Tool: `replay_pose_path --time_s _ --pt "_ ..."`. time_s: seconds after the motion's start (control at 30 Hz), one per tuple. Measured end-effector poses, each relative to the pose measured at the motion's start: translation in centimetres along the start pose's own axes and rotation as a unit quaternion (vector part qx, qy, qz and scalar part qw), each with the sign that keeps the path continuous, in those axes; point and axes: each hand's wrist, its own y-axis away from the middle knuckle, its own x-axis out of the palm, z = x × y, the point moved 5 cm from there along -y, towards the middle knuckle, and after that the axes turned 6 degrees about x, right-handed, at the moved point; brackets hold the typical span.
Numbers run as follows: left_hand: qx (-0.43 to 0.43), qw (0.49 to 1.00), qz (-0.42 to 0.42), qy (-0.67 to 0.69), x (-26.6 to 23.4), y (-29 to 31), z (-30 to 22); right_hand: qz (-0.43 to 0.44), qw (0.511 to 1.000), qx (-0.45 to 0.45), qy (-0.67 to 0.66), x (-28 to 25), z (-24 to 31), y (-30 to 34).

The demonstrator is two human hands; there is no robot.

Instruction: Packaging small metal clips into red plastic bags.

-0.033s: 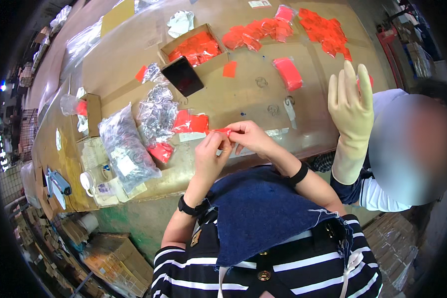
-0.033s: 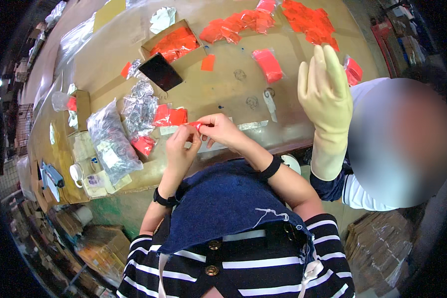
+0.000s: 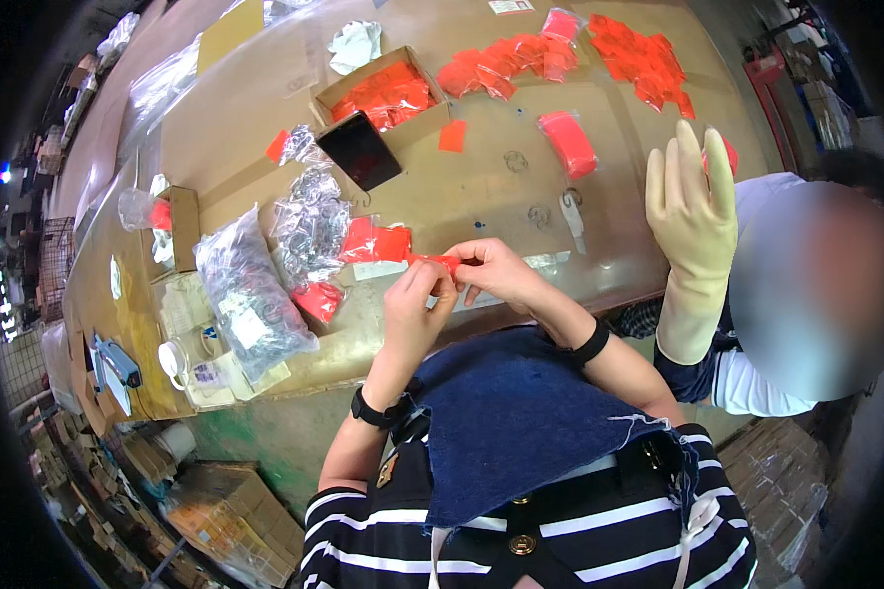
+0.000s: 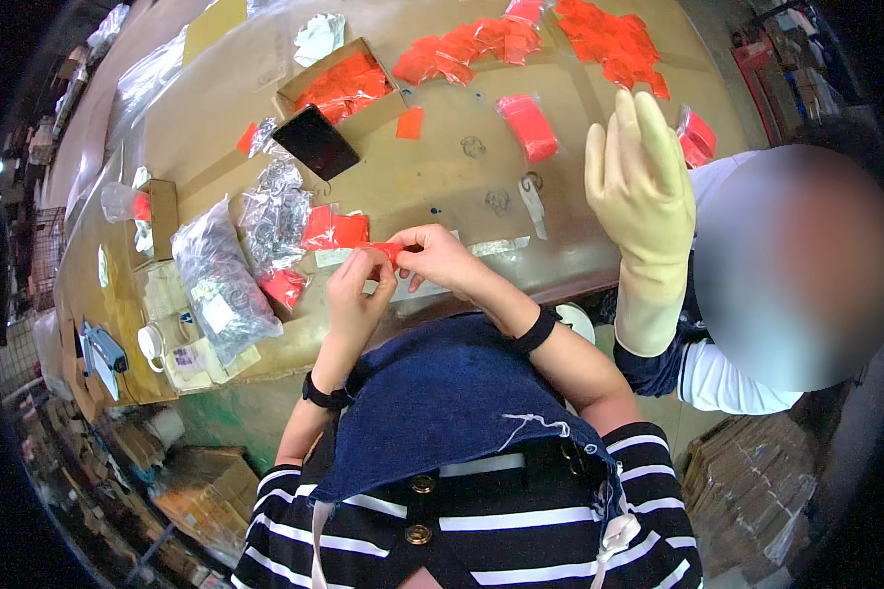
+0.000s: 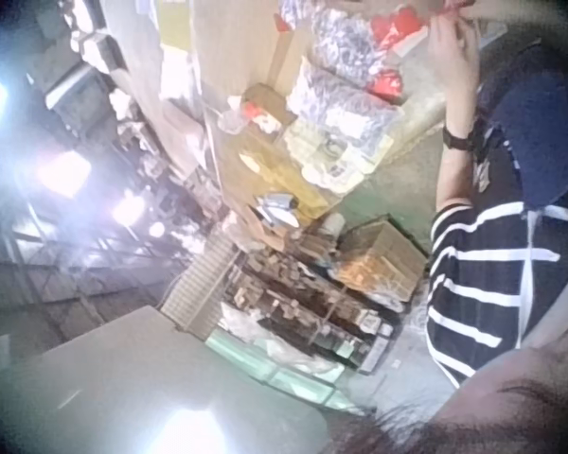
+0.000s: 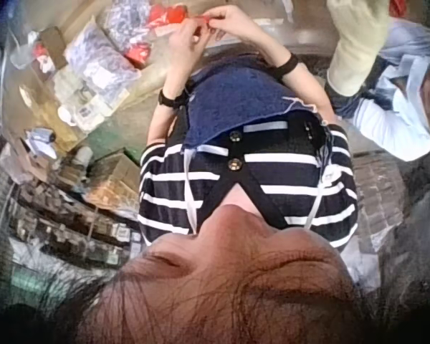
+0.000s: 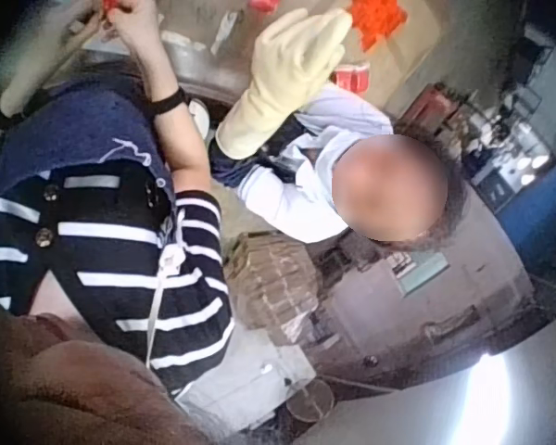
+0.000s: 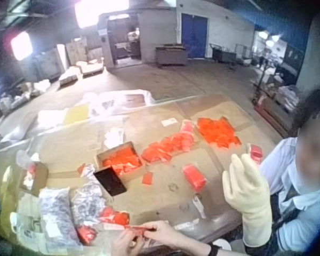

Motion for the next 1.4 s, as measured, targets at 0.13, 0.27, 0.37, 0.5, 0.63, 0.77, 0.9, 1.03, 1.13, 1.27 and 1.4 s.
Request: replay_pose_path --time_s 0.13,0.27,0.37,0.5,0.63,0.77,0.9,1.03,1.13,1.27,1.4 --pt "0.103 0.990 0.014 -0.091 -0.7 -0.9 -1.1 -0.013 1.000 0.000 -0.024 -0.8 -1.3 -0.2" --pt "0.115 0.958 0.030 -0.260 -1.2 -2.9 -3.5 -0.028 0.999 -0.010 0.037 -1.8 -2.9 -0.8" --pt "0.145 0.955 0.105 -0.235 0.8 -2.2 -1.6 -0.068 0.987 -0.056 0.132 -1.7 -3.3 -1.1" --pt "0.082 0.954 0.210 -0.200 3.0 -0.7 1.0 -0.066 0.980 -0.023 0.188 -2.9 -3.8 0.0" --pt "0.021 0.959 0.202 -0.196 3.4 0.4 2.7 -0.064 0.984 0.015 0.165 -5.8 -3.3 1.8" --pt "-0.038 0.981 0.119 -0.147 2.3 0.8 4.0 -0.327 0.885 -0.099 0.316 -12.5 -2.8 3.1" --pt "-0.086 0.988 0.080 -0.102 1.6 0.8 4.2 -0.388 0.815 -0.146 0.406 -14.9 -2.7 3.1" --pt "-0.097 0.989 0.076 -0.080 1.3 0.5 4.0 -0.387 0.790 -0.155 0.449 -15.3 -2.9 2.6" --pt "-0.104 0.989 0.074 -0.080 1.2 0.7 4.3 -0.385 0.761 -0.146 0.502 -15.1 -2.9 2.4" --pt "-0.102 0.991 0.058 -0.066 0.8 0.7 4.1 -0.404 0.754 -0.164 0.492 -14.7 -2.3 3.0" --pt "-0.083 0.993 0.053 -0.067 0.5 0.7 3.8 -0.381 0.760 -0.165 0.500 -15.5 -2.9 3.2"
